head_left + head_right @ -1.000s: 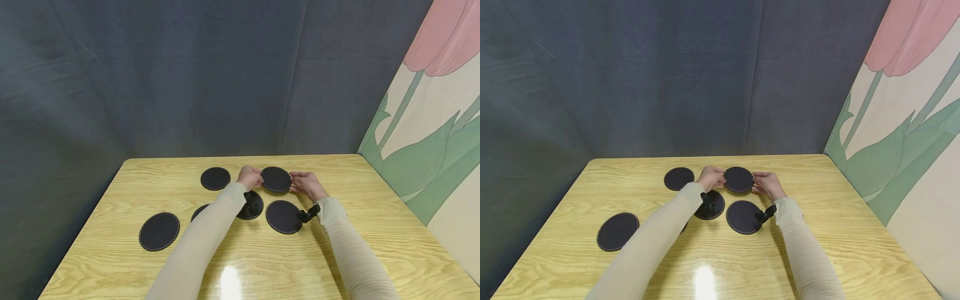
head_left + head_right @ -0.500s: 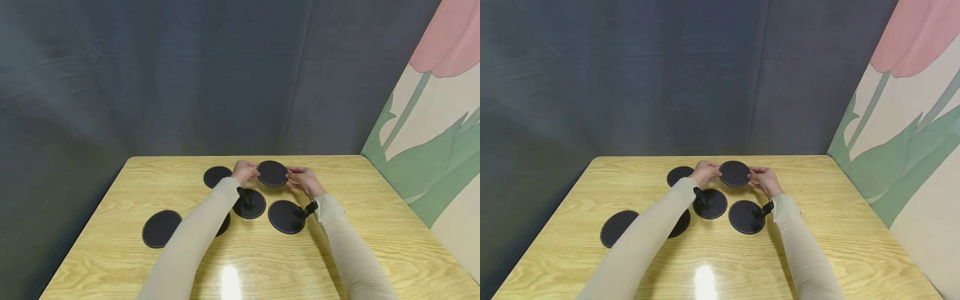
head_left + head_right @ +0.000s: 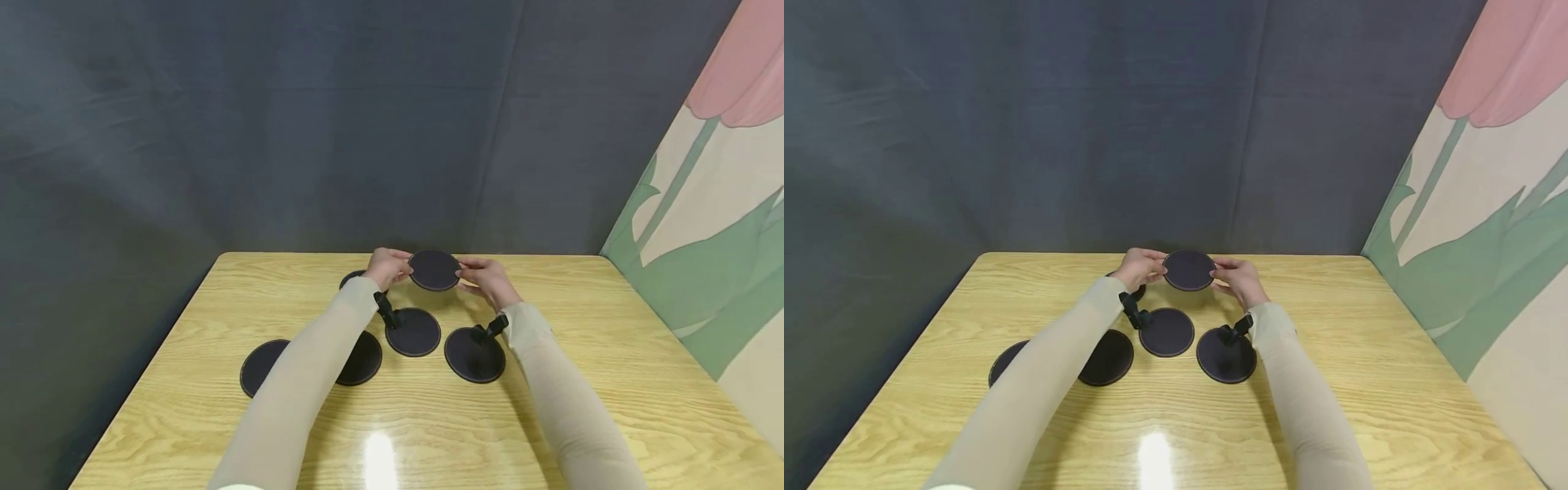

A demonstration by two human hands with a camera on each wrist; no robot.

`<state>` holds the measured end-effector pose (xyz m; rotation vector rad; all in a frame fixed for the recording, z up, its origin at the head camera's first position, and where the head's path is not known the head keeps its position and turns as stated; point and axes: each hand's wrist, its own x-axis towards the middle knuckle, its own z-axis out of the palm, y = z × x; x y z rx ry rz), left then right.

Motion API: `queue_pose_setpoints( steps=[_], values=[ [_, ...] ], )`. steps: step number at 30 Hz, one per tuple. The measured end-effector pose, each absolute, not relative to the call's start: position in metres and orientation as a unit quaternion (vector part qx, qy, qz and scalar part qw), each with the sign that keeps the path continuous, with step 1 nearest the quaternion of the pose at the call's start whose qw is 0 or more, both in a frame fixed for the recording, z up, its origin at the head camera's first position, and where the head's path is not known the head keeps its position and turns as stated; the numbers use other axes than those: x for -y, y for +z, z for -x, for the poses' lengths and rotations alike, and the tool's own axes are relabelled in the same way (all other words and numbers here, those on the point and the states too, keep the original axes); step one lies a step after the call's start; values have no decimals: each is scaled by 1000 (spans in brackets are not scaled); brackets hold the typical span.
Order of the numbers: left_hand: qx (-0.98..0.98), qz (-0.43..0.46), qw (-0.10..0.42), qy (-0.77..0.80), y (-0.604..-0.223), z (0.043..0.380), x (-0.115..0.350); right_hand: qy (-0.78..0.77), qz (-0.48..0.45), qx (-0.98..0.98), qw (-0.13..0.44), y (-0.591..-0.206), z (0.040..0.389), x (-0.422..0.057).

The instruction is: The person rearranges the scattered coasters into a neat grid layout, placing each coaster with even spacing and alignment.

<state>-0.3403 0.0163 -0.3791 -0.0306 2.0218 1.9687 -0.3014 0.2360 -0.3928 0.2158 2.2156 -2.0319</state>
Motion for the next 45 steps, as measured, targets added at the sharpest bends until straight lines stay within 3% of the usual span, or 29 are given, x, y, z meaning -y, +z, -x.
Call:
queue_pose_setpoints(
  steps=[13, 45],
  values=[
    [-731, 18, 135, 669, -385, 344, -1, -677, -73, -730, 53, -394, 315, -217],
    [-747, 71, 122, 650, -428, 349, 13, -670, -125, -724, 106, -431, 332, -196]
  ],
)
